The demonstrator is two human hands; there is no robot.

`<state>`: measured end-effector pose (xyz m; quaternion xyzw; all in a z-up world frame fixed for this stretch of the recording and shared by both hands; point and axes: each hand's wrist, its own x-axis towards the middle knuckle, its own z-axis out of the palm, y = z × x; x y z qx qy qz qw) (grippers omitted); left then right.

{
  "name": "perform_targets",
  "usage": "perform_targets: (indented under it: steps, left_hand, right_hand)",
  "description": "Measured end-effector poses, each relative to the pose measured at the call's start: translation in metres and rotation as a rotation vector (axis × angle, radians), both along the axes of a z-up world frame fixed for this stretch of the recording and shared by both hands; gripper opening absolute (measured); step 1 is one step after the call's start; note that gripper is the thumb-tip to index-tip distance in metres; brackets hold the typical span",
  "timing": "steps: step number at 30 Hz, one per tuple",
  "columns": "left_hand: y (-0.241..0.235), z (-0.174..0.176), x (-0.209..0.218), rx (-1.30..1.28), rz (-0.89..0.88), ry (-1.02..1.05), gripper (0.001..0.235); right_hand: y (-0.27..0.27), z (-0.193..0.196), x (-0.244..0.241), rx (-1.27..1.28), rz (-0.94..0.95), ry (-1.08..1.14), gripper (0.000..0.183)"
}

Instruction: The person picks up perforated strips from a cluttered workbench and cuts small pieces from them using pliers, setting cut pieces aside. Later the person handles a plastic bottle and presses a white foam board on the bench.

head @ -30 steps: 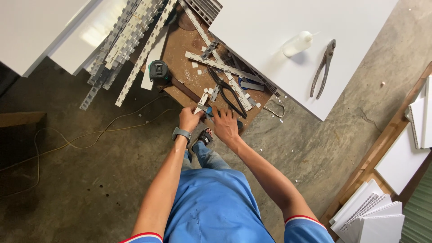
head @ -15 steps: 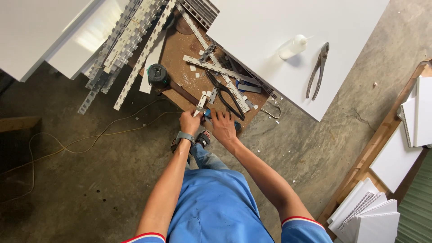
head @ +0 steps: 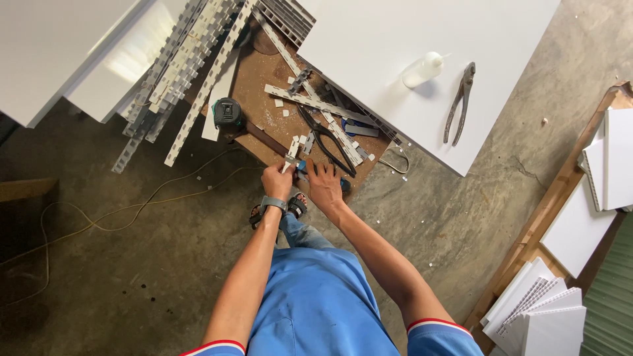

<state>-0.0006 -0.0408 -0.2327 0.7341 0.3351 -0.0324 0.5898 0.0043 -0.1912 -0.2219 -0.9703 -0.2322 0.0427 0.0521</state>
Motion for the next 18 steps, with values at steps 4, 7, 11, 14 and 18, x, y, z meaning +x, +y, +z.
perform_targets:
  steps: [4,7,11,14,18]
  left_hand:
    - [0.009,-0.016,-0.002,-0.036,-0.037,-0.017,0.019]
    - [0.020,-0.024,0.001,-0.124,-0.115,-0.026,0.017]
    - [0.027,-0.010,0.003,-0.258,-0.185,0.054,0.017]
    - [0.026,-0.015,0.002,-0.323,-0.159,0.037,0.015]
    - [0.025,-0.017,0.002,-0.336,-0.136,0.053,0.015]
  right_hand:
    - [-0.005,0.004,-0.001,0.057,0.023,-0.006,0.054]
    - [-0.010,0.008,0.002,0.097,0.067,0.016,0.053]
    - [-0.010,0.008,0.003,0.088,0.077,0.060,0.051]
    - [-0.010,0.002,0.002,0.084,0.067,0.027,0.050]
    - [-0.007,0.010,0.005,0.067,0.044,0.079,0.051]
